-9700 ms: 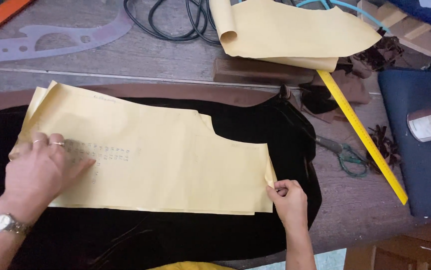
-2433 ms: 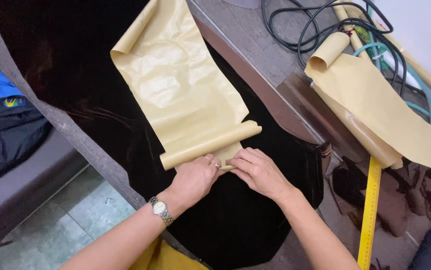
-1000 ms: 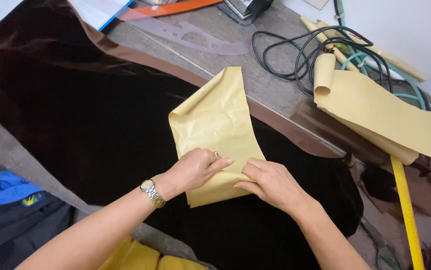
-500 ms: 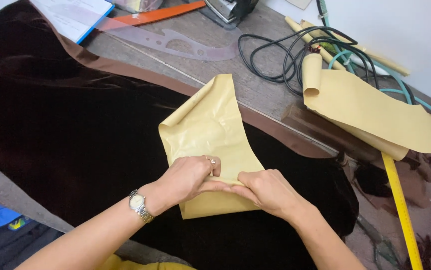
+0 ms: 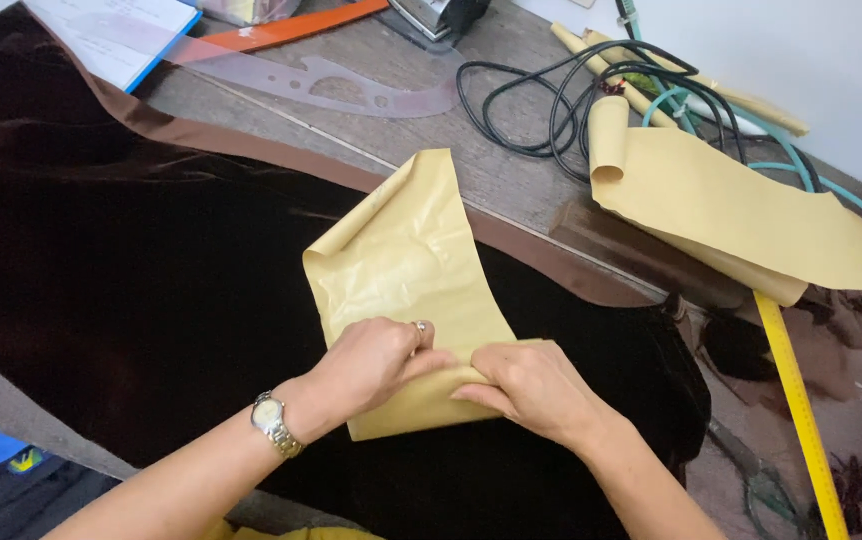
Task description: The person is unrolling, inspecting, and rolling up paper patterns on a workbench, and later handling thin brown material strips.
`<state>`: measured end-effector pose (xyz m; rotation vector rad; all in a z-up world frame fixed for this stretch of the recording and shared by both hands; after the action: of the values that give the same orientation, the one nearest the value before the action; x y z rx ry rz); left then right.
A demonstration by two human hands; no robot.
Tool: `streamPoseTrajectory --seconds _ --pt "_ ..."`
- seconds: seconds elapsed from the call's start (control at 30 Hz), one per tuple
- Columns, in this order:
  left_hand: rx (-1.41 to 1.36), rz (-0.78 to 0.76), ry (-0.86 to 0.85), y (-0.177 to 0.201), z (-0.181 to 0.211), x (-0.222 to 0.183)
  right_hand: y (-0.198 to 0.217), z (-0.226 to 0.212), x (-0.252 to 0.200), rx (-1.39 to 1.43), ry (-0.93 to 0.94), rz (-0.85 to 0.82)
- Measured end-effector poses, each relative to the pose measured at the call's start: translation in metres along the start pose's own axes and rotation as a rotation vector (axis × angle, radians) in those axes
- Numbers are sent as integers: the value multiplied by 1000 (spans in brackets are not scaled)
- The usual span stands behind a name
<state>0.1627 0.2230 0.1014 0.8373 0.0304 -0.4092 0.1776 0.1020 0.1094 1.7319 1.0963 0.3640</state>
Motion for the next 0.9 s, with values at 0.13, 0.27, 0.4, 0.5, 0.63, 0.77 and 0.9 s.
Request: streamPoseTrajectory --seconds 0.13,0.27,0.4,0.5,0.63,0.77,0.9 --pt "-70 -21 103 -7 -13 4 3 0 -1 1 21 36" --pt "-43 -52 50 2 5 -3 -1 10 -5 52 -72 -15" --pt "-72 -90 117 -14 -15 4 6 -2 -2 -6 21 40" --pt "-122 -89 158 -22 -26 6 6 -4 -2 -7 39 31" --pt "-174 -133 115 1 0 -4 0 10 -2 96 -100 -52" --pt "-172 -99 87 0 -3 -2 5 9 -1 142 -116 -76" --pt "-137 -74 105 2 -10 0 23 -3 -1 159 -8 47"
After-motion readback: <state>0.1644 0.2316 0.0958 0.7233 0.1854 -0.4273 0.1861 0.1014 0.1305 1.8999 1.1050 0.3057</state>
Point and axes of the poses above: each hand's wrist, its own x-axis towards the middle knuckle, its own y-axis out of the back of the hand, z = x × y, the point moved 9 cm from there along x, towards the middle knuckle, and after that the axes turned 5 degrees about x, right-handed, at the moved point
